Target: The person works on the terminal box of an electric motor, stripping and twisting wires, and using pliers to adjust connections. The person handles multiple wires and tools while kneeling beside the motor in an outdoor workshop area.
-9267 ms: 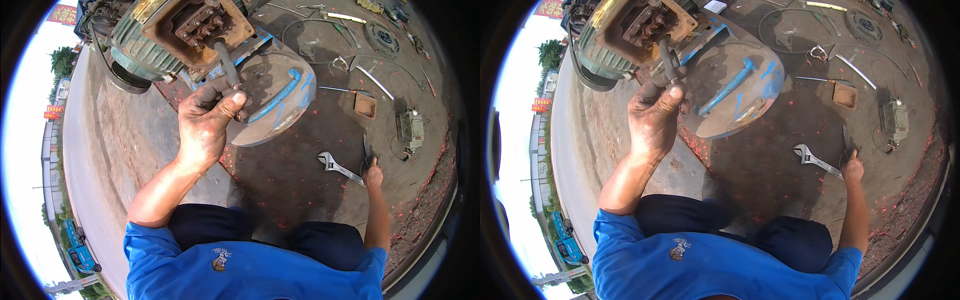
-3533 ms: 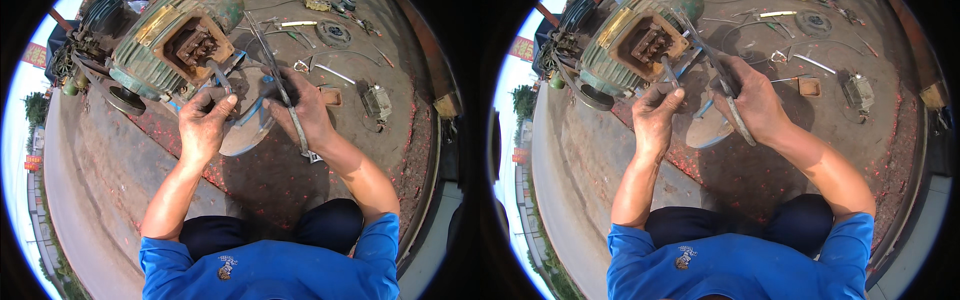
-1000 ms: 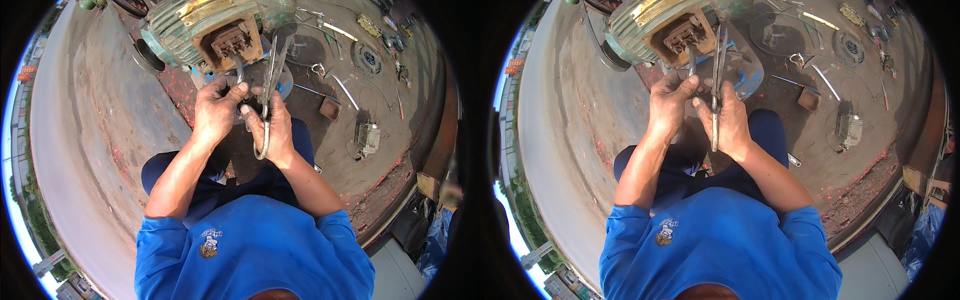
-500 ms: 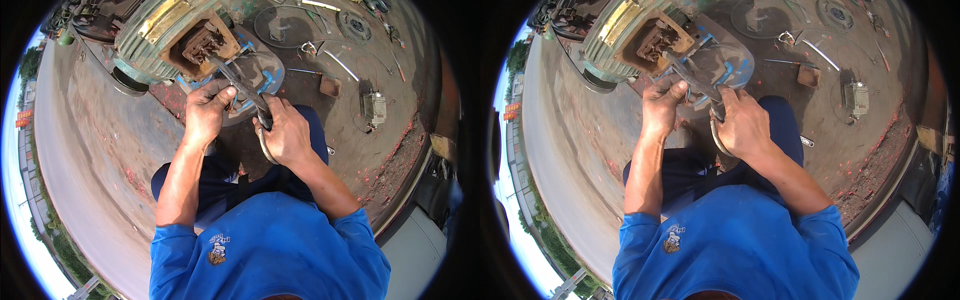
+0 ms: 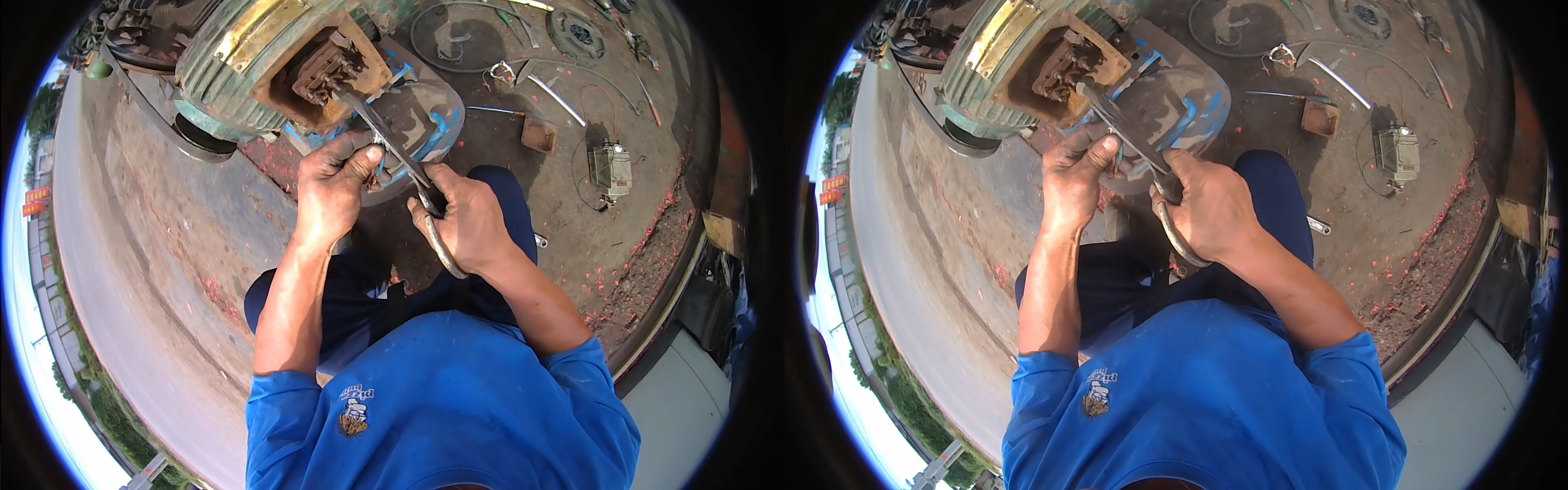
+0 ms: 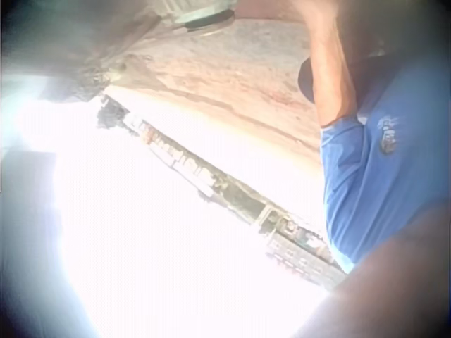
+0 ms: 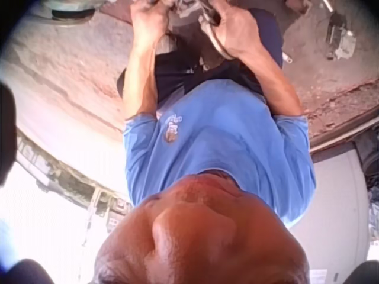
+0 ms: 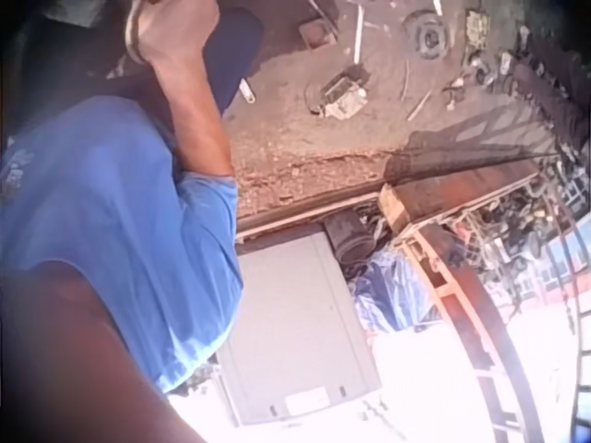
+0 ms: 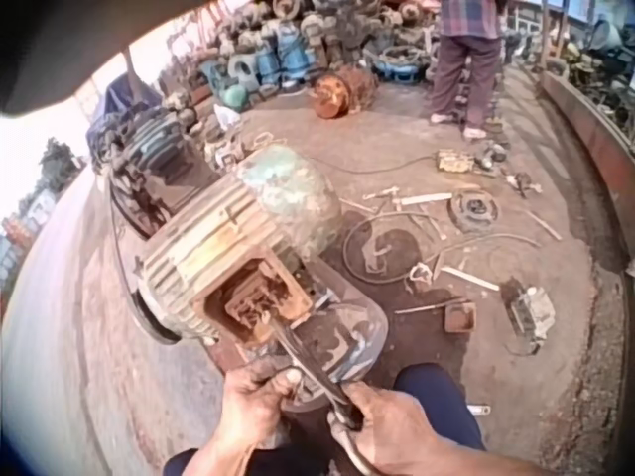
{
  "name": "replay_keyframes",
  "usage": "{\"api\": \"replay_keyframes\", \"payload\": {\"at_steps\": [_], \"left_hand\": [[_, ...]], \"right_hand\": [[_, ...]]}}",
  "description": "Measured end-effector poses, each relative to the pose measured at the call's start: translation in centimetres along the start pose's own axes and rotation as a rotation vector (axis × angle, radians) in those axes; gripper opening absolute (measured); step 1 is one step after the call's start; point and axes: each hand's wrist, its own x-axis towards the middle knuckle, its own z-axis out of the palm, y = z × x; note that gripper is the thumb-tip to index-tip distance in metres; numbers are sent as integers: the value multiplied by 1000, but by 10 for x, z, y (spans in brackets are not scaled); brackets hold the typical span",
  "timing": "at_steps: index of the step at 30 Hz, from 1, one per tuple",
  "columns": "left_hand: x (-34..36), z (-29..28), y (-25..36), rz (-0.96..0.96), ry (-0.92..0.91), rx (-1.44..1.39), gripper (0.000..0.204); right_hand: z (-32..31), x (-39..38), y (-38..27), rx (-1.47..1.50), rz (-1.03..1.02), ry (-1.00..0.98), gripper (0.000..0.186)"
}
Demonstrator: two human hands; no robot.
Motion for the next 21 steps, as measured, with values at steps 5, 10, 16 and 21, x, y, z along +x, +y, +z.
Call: {"api": "replay_keyframes", "payload": {"at_steps": [5, 10, 16, 21], "left_hand": [[3, -8, 4, -1, -53, 24, 15], [0, -6, 3, 11, -15, 28, 13], [-4, 14, 9, -2, 83, 17, 8], [-5, 20, 7, 31, 87, -25, 9]], "right_hand": [[-15, 4, -5, 210, 178, -199, 27], [-22, 8, -6, 290, 250, -296, 28], [2, 7, -5, -273, -110, 187, 42], [-1, 4, 3, -375, -157, 194, 43]]}}
